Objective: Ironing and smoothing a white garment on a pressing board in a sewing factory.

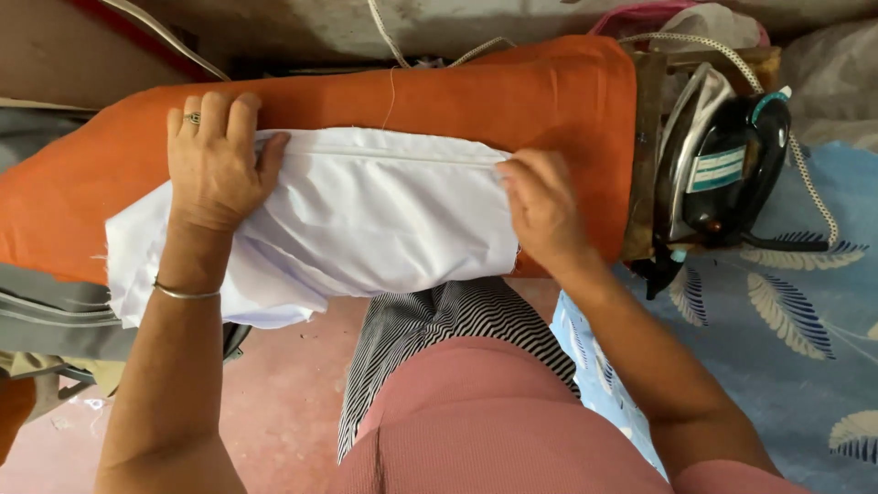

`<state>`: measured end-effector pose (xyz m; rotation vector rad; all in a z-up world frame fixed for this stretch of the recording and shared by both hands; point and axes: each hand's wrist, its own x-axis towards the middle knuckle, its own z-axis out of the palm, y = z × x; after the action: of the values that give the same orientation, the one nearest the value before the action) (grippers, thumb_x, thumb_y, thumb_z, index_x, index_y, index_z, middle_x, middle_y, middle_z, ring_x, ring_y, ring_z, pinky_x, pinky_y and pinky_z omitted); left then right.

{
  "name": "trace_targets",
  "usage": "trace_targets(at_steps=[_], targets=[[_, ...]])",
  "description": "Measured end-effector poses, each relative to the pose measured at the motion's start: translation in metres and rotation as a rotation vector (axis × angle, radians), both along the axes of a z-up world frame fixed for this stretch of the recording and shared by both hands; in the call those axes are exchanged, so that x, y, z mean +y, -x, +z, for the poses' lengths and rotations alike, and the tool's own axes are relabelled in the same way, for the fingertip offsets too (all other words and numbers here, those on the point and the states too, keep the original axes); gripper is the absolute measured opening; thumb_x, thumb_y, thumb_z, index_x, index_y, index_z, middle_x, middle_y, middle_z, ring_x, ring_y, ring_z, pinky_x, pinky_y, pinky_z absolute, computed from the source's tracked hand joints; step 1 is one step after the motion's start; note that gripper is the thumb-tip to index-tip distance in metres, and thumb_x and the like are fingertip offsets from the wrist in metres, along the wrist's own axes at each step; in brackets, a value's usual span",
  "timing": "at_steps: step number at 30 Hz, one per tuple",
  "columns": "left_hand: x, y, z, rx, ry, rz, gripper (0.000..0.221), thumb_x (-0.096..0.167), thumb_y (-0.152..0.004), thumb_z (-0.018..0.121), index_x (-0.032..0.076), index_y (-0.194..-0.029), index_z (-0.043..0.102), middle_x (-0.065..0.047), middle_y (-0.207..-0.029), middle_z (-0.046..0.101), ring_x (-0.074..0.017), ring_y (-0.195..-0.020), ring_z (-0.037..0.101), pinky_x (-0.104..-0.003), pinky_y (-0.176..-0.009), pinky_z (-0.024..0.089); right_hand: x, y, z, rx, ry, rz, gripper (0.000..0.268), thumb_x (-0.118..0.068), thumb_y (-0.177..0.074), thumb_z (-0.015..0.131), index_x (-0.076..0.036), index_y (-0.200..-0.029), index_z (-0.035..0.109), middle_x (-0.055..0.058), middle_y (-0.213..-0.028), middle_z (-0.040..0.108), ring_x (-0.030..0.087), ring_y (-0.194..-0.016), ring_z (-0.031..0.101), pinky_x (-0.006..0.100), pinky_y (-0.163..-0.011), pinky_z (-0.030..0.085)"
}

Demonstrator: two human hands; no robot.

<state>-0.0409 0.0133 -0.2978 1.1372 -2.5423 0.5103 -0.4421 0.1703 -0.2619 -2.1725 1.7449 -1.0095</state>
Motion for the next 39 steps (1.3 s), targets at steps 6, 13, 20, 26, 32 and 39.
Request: trace_targets(at_steps=[6,13,20,26,32,39], targets=[[0.045,0.079,0.011,0.141,-0.142,-0.112,0.02,0.016,-0.106,0.055,0.008,-0.115,0.071,-0.014,-0.104,0.064,-0.0338,-0.102,0.065,-0.042,-0.093,0.052,-0.002,0.002,-0.019,0.004,-0.058,0.061,0.018,0.0,-0.1,0.066,0.004,-0.117,0.07,0.015,-0.116,0.061,0.034,-0.107,0.057,0.043,-0.091,0.053],[0.067,0.15,0.006,0.613,-0.421,-0.324,0.011,0.02,-0.099,0.065,0.012,-0.104,0.071,-0.007,-0.1,0.06,-0.0282,-0.095,0.061,-0.039,-0.083,0.048,-0.009,0.006,-0.024,-0.021,-0.018,0.087,0.012,-0.003,-0.102,0.065,0.003,-0.11,0.073,0.014,-0.11,0.063,0.033,-0.099,0.06,0.043,-0.086,0.055],[0.065,0.157,0.007,0.531,-0.284,-0.422,0.01,0.02,-0.096,0.068,0.01,-0.095,0.07,-0.008,-0.099,0.056,-0.0277,-0.09,0.058,-0.04,-0.076,0.044,-0.018,0.016,-0.029,0.036,0.038,0.159,0.009,-0.005,-0.102,0.068,-0.001,-0.104,0.075,0.011,-0.105,0.063,0.03,-0.094,0.06,0.04,-0.083,0.055],[0.066,0.161,0.01,0.483,-0.14,-0.413,0.019,0.013,-0.103,0.057,0.011,-0.088,0.069,-0.007,-0.096,0.058,-0.0256,-0.084,0.059,-0.037,-0.073,0.043,-0.025,0.014,-0.016,0.18,0.103,0.204,0.009,-0.003,-0.103,0.066,-0.002,-0.096,0.073,0.011,-0.099,0.061,0.03,-0.088,0.059,0.041,-0.079,0.054],[0.067,0.159,0.014,0.466,-0.144,-0.453,0.023,0.01,-0.107,0.05,0.005,-0.093,0.068,-0.011,-0.09,0.057,-0.0277,-0.083,0.059,-0.038,-0.077,0.046,-0.024,0.014,-0.013,0.102,0.058,0.197,0.012,-0.005,-0.105,0.061,-0.003,-0.098,0.07,0.01,-0.1,0.062,0.03,-0.088,0.06,0.04,-0.081,0.055],[0.073,0.162,0.01,0.443,-0.264,-0.356,0.022,0.01,-0.106,0.049,0.008,-0.09,0.063,-0.006,-0.075,0.055,-0.0228,-0.066,0.06,-0.034,-0.067,0.05,-0.019,0.02,-0.003,-0.062,-0.205,0.179,0.009,-0.008,-0.106,0.061,-0.004,-0.107,0.07,0.01,-0.087,0.064,0.032,-0.079,0.063,0.042,-0.073,0.056]])
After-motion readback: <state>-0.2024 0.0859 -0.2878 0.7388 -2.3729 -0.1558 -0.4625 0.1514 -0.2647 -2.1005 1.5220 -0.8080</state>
